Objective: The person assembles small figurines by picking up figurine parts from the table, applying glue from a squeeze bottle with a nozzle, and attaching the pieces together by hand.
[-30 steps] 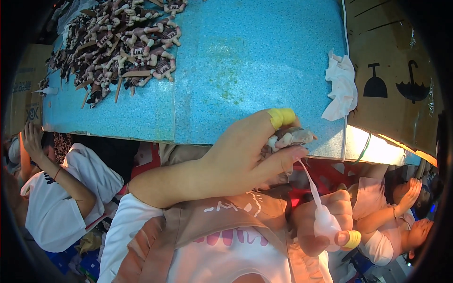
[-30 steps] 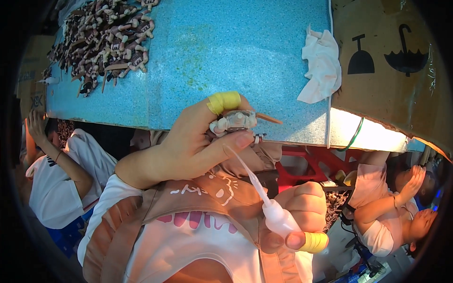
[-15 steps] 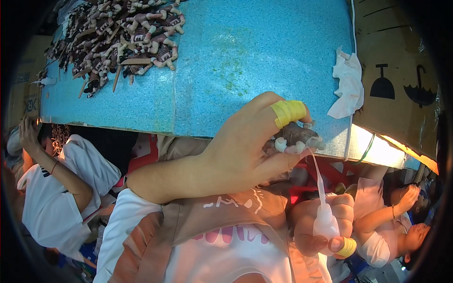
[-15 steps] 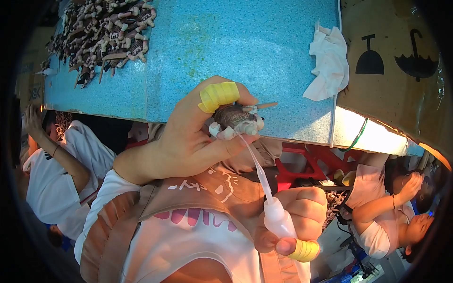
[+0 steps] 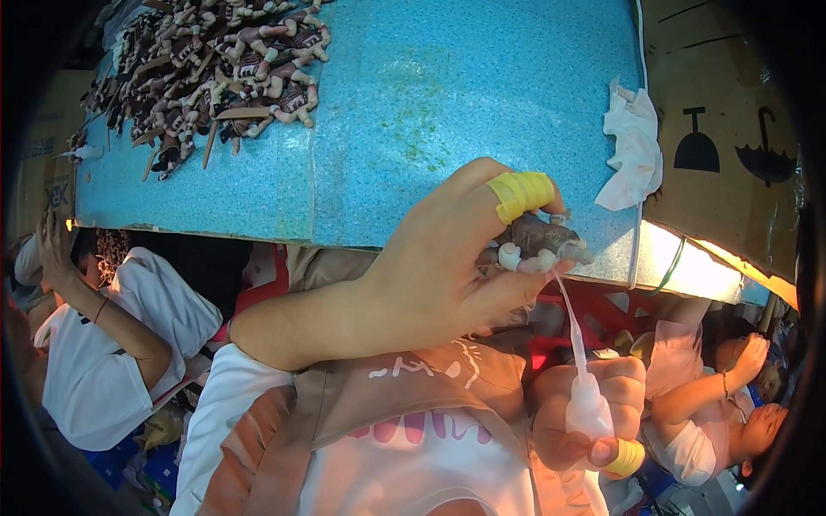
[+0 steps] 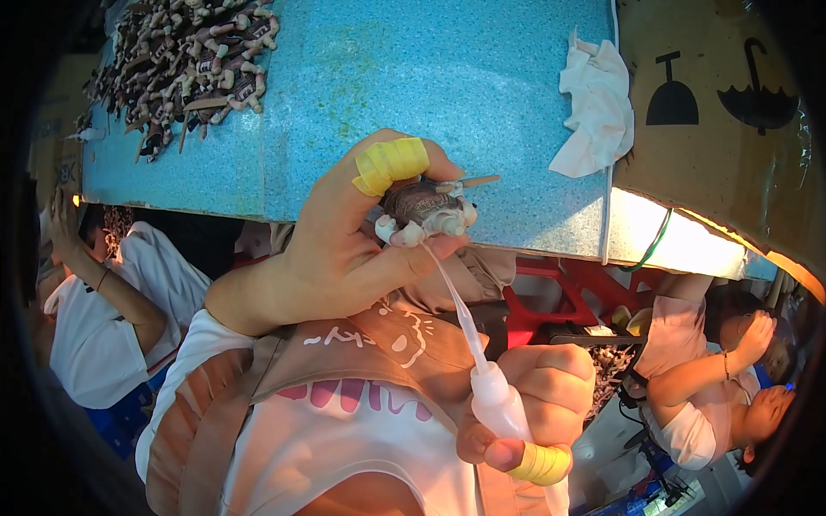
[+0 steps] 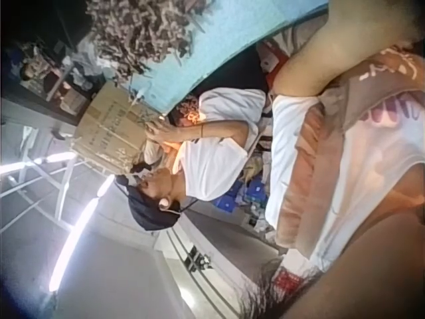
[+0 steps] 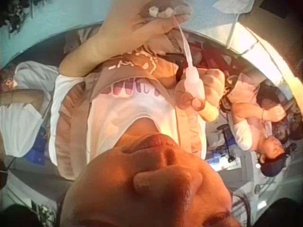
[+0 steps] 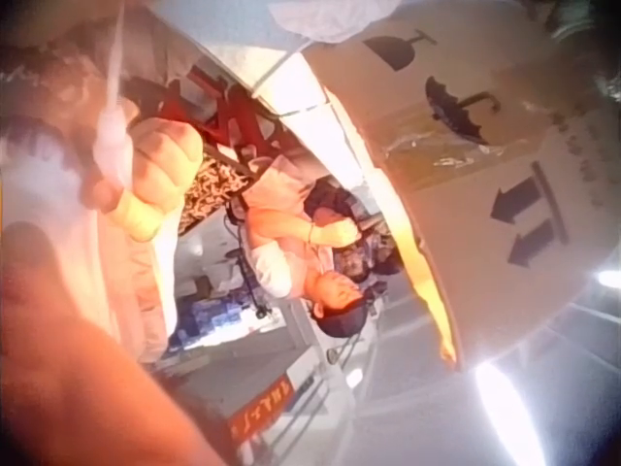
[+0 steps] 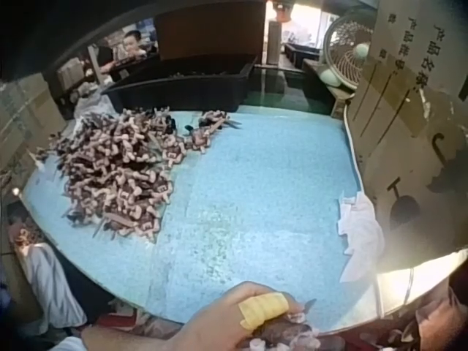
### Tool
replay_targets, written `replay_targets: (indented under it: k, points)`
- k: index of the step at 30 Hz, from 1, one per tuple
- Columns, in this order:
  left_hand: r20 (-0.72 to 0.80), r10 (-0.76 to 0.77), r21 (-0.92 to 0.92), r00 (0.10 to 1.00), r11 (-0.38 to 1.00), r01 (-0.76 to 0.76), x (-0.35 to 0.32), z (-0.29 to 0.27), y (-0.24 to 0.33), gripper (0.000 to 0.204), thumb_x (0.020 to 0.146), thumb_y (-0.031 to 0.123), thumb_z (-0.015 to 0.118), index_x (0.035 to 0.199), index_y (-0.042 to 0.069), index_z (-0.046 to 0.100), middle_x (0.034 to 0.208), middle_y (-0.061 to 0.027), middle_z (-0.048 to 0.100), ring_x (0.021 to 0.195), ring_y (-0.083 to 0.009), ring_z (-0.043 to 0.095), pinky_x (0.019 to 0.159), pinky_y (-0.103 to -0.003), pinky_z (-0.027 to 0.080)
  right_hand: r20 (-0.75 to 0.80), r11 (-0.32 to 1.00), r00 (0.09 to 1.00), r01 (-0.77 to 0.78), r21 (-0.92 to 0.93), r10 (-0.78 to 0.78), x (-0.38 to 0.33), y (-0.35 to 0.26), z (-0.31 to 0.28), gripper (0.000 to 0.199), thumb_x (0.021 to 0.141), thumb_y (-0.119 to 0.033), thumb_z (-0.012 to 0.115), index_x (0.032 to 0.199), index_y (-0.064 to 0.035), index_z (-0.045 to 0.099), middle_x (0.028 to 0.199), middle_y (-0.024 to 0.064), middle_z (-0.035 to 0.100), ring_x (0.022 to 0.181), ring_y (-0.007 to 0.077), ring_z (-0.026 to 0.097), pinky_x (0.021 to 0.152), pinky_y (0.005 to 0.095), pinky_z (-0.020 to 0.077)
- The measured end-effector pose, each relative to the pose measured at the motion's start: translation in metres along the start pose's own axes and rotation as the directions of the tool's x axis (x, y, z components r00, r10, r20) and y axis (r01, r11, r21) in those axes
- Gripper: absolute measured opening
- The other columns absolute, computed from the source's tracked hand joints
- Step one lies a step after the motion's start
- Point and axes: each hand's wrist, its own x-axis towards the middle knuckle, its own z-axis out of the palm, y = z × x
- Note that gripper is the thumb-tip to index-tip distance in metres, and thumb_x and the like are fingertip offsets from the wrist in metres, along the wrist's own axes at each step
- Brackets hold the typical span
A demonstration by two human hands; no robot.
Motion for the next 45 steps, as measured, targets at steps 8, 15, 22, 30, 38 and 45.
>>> replay_targets:
  k: [8, 15, 22, 30, 38, 45]
  points:
    - [-0.019, 0.099, 0.017, 0.995, 0.995, -0.099, 0.002, -0.001, -0.003, 0.041, 0.078, 0.005, 0.063, 0.114, 0.001, 0.044, 0.101, -0.0133, 0.048, 0.08, -0.0186, 0.057, 0.068, -0.026, 0.047, -0.054, 0.997, 0.998, -0.013, -0.07, 0.009, 0.0, 0.001, 0.006, 0.007, 0.076, -0.02, 0.057, 0.082, -0.0223, 0.055, 0.053, -0.0065, 0.036, 0.045, 0.0099, 0.028, 0.048, 0.0276, 0.0188]
    - [0.01, -0.014, -0.065, 1.0, 0.998, 0.015, 0.0, -0.001, -0.003, 0.039, 0.077, 0.003, 0.062, 0.113, 0.0, 0.045, 0.1, -0.0131, 0.05, 0.085, -0.0183, 0.057, 0.069, -0.026, 0.047, -0.041, 0.999, 0.999, 0.009, -0.034, -0.01, 0.0, 0.001, -0.005, 0.008, 0.076, -0.022, 0.058, 0.084, -0.0206, 0.053, 0.054, -0.0065, 0.037, 0.045, 0.0098, 0.028, 0.048, 0.0277, 0.0194]
    - [-0.01, 0.051, 0.002, 0.999, 0.999, -0.051, 0.002, -0.002, -0.001, 0.038, 0.076, -0.003, 0.059, 0.113, 0.001, 0.047, 0.106, -0.0141, 0.05, 0.084, -0.0165, 0.058, 0.07, -0.025, 0.047, 0.011, 0.998, 1.0, 0.012, -0.059, -0.012, 0.005, 0.004, -0.006, 0.009, 0.077, -0.021, 0.056, 0.084, -0.0189, 0.05, 0.054, -0.0055, 0.038, 0.046, 0.0104, 0.03, 0.047, 0.0268, 0.0187]
    - [0.034, 0.013, 0.018, 0.999, 1.0, -0.013, 0.002, -0.002, 0.002, 0.037, 0.077, -0.003, 0.059, 0.113, 0.0, 0.048, 0.111, -0.0153, 0.049, 0.084, -0.0174, 0.058, 0.071, -0.025, 0.047, -0.028, 0.995, 1.0, 0.003, -0.095, -0.006, 0.008, 0.003, 0.002, 0.007, 0.081, -0.022, 0.056, 0.086, -0.0186, 0.051, 0.053, -0.0067, 0.037, 0.045, 0.01, 0.029, 0.046, 0.0265, 0.0193]
    - [0.006, -0.032, 0.0, 0.999, 0.999, 0.032, 0.002, -0.001, 0.003, 0.036, 0.077, 0.0, 0.063, 0.111, -0.001, 0.049, 0.106, -0.0143, 0.054, 0.085, -0.0172, 0.059, 0.075, -0.026, 0.046, 0.026, 0.992, 1.0, -0.011, -0.122, 0.014, 0.006, 0.005, -0.002, 0.009, 0.086, -0.026, 0.053, 0.083, -0.0189, 0.05, 0.053, -0.0065, 0.035, 0.046, 0.0095, 0.029, 0.047, 0.027, 0.0198]
    - [0.055, -0.14, -0.032, 0.989, 0.989, 0.142, 0.002, -0.001, 0.009, 0.034, 0.079, 0.0, 0.061, 0.11, -0.003, 0.049, 0.093, -0.0099, 0.058, 0.084, -0.0141, 0.058, 0.075, -0.026, 0.046, -0.078, 0.989, 0.996, -0.044, -0.139, 0.033, 0.004, 0.003, 0.007, 0.009, 0.085, -0.027, 0.053, 0.083, -0.0192, 0.049, 0.053, -0.0069, 0.034, 0.046, 0.0096, 0.029, 0.047, 0.0268, 0.0202]
